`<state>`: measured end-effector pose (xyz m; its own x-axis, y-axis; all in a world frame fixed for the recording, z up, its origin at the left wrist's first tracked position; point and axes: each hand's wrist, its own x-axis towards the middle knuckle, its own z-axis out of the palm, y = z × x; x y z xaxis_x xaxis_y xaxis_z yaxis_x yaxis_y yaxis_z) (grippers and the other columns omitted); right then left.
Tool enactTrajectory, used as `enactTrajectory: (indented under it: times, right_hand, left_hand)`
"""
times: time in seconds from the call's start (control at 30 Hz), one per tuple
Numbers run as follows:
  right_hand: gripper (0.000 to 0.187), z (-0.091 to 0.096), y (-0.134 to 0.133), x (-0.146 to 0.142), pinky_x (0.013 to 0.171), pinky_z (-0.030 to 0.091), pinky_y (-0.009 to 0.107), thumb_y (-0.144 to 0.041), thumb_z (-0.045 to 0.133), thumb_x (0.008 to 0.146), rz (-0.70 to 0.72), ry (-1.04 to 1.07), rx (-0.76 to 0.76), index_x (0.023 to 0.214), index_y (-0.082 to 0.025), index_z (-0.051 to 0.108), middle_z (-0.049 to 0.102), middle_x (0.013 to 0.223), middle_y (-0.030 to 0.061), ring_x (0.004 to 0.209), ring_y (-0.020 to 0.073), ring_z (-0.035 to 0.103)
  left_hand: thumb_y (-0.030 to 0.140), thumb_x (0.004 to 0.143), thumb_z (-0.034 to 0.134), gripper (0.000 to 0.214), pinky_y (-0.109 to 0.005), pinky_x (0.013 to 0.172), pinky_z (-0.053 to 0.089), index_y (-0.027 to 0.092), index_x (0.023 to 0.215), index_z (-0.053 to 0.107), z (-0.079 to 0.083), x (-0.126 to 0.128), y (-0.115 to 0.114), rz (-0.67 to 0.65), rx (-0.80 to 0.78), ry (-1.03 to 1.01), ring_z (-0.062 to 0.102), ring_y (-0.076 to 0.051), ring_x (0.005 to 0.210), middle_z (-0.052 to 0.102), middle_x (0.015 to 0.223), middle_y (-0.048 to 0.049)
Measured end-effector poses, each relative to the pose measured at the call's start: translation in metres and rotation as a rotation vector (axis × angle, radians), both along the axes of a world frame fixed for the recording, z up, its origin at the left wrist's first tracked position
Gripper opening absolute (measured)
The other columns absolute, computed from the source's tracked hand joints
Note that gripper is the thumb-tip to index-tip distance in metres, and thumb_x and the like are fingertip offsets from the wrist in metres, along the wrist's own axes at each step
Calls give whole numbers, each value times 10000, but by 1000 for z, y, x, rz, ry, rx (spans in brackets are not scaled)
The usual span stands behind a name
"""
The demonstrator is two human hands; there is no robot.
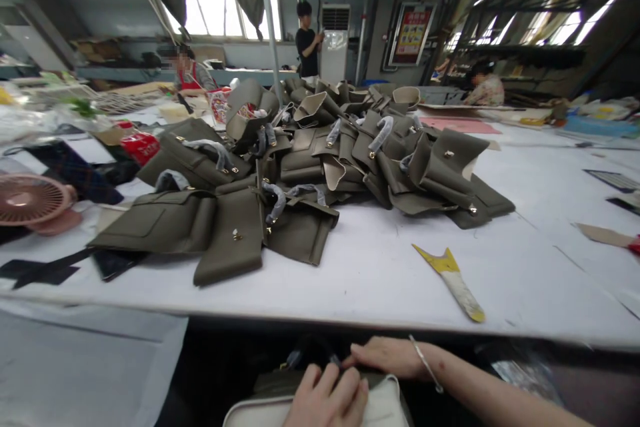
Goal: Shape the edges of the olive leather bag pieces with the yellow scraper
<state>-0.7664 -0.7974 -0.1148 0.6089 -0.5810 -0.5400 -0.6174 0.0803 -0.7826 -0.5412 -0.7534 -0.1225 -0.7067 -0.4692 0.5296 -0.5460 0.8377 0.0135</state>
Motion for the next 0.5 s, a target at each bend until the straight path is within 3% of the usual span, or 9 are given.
enactTrajectory:
  times: [0.07, 0.17, 0.33, 0.4, 0.5]
  right_hand:
    - [682, 26, 0, -5, 834, 487, 282, -654, 278, 997, 90, 13, -38, 1168, -179, 737, 740, 1015, 24, 919, 205, 642]
    - [491, 48, 3, -3, 714, 471, 265, -522, 408, 996, 165, 77, -106, 1140, -199, 749, 730, 884, -1, 775, 181, 625]
    - [404, 69, 15, 9, 931, 476, 326, -398, 386, 1011, 195, 103, -215, 1331, -329, 622, 719, 1214, -1, 1051, 235, 669]
    - [396, 75, 19, 15, 951, 476, 338, -379, 377, 1009, 209, 131, -281, 1310, -331, 630, 713, 1237, 6, 1088, 242, 666]
    - [368, 75, 19, 28, 921, 482, 333, -373, 376, 1000, 206, 207, -339, 1170, -295, 694, 736, 1153, 20, 1046, 243, 670]
  left_hand:
    - [222, 969, 529, 142, -343, 622, 342, 236, 1071, 626, 4, 2, 1, -1, 29, -15, 535, -149, 769, 688, 1004, 46]
    - [245, 976, 525, 147, -343, 625, 340, 230, 1094, 611, 9, 4, 2, -13, 55, -21, 542, -152, 778, 684, 1006, 51]
    - [278, 989, 512, 174, -342, 637, 348, 234, 1133, 599, 9, 10, 2, -44, 136, -29, 563, -152, 788, 700, 1062, 36]
    - [285, 991, 507, 164, -337, 656, 352, 249, 1101, 624, 11, 14, 1, -70, 284, -61, 584, -158, 818, 716, 1065, 33]
    - [241, 939, 571, 149, -315, 752, 395, 261, 1032, 685, 26, 27, -5, -90, 641, -60, 626, -180, 915, 730, 1084, 26]
